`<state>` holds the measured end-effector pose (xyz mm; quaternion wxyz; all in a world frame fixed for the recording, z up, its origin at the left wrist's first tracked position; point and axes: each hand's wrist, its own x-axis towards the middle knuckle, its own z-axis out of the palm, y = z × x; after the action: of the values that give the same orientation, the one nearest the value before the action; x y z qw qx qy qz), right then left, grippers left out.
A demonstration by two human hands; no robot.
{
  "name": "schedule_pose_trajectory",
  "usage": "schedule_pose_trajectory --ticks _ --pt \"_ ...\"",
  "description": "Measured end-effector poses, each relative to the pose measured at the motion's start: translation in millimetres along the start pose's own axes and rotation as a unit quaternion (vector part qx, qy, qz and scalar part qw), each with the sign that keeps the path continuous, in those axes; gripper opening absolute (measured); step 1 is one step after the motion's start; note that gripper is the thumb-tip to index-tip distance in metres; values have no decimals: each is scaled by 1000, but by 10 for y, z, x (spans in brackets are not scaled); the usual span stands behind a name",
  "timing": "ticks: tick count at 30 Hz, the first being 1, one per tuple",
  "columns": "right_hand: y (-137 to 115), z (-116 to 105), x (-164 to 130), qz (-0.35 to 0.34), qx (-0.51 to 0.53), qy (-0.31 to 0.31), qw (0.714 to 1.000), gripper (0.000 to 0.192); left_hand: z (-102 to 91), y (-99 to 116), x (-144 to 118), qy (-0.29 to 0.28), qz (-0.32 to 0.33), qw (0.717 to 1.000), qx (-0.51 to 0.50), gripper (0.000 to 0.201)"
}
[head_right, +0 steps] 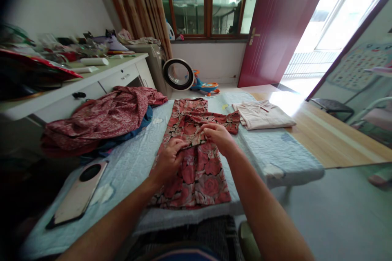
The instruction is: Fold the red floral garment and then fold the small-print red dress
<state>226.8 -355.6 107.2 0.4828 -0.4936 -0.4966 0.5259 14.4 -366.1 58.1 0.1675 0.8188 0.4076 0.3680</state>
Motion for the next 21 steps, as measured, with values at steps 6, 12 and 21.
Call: schedule_pose_trajectory --ticks 6,12,21 --pt "409 -205 -527 6 -463 54 885 22 -40 107 -486 -214 74 974 -17 24" --pt "575 170 -631 -169 -476 -8 863 21 -188 97 -828 -203 -24 978 43 9" --pt "830 586 -615 -204 -494 -95 840 16 -160 34 -853 -209 -48 976 31 11"
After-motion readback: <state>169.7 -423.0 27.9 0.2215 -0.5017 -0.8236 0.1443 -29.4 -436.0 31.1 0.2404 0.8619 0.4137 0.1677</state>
